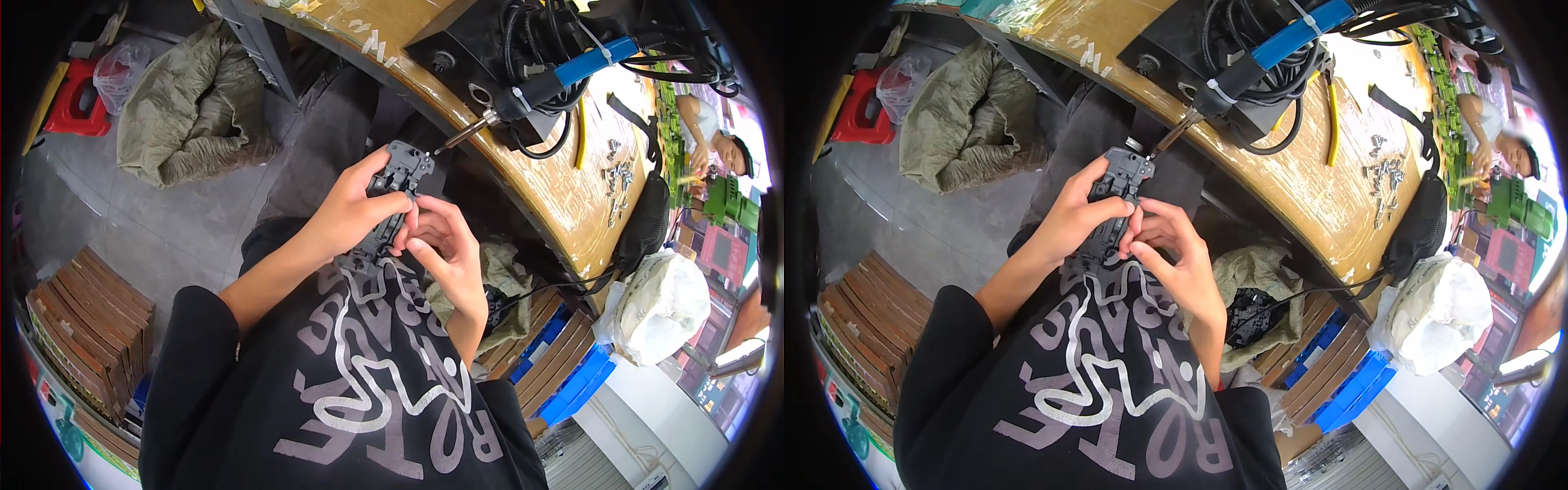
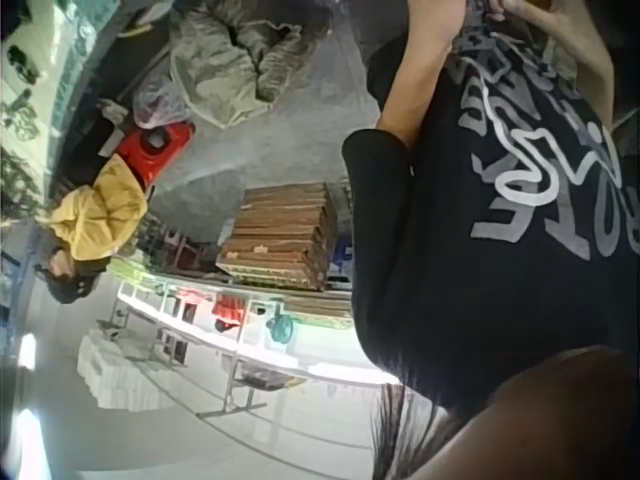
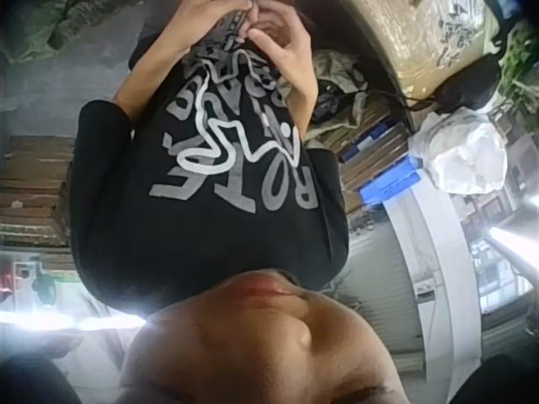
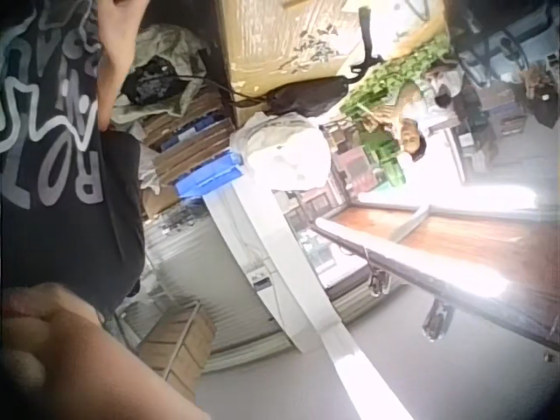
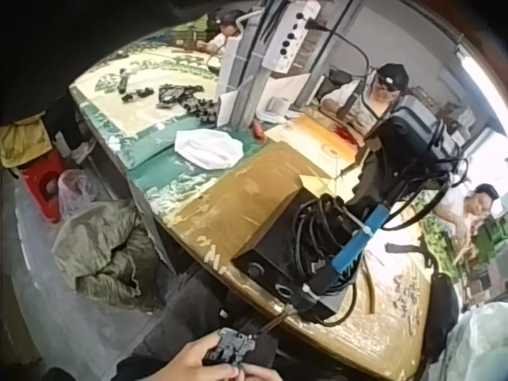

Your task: Assembling small plastic housings and electronic components using a heat tool at a manufacturing workstation.

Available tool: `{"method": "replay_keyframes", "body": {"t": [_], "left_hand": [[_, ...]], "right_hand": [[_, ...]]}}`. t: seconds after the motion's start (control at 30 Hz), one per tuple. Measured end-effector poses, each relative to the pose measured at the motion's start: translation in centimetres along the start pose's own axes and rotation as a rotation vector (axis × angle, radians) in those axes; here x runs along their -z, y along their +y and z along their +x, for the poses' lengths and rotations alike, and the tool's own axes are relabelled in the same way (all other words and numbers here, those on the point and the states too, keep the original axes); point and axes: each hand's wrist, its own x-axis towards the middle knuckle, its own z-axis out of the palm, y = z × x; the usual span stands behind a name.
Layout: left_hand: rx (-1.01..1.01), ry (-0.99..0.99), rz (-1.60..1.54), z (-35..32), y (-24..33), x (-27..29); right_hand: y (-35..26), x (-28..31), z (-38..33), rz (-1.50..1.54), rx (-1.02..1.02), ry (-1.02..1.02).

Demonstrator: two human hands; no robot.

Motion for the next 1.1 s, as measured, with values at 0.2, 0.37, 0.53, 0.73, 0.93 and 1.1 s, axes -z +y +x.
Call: {"method": "replay_keyframes", "body": {"t": [0.2,0.37,0.53,0.73,0.93,1.1], "left_hand": [[0.021,0.004,0.005,0.4,0.4,-0.5],[0.012,0.005,0.014,0.5,0.4,-0.7],[-0.005,0.016,0.011,0.3,0.6,-1.0],[0.003,0.022,-0.006,0.3,0.7,-0.9],[0.020,0.026,-0.014,0.3,1.0,-1.1],[0.016,-0.008,-0.018,0.4,1.1,-0.8]], "right_hand": [[-0.1,-0.2,0.0,0.037,0.009,0.069],[-0.2,-0.2,0.0,0.036,0.026,0.072],[-0.2,-0.3,0.0,0.075,0.045,0.073],[-0.2,-0.3,0.1,0.061,0.062,0.069],[-0.3,-0.3,0.1,0.100,0.064,0.064],[-0.4,-0.4,0.3,0.138,0.075,0.053]]}}
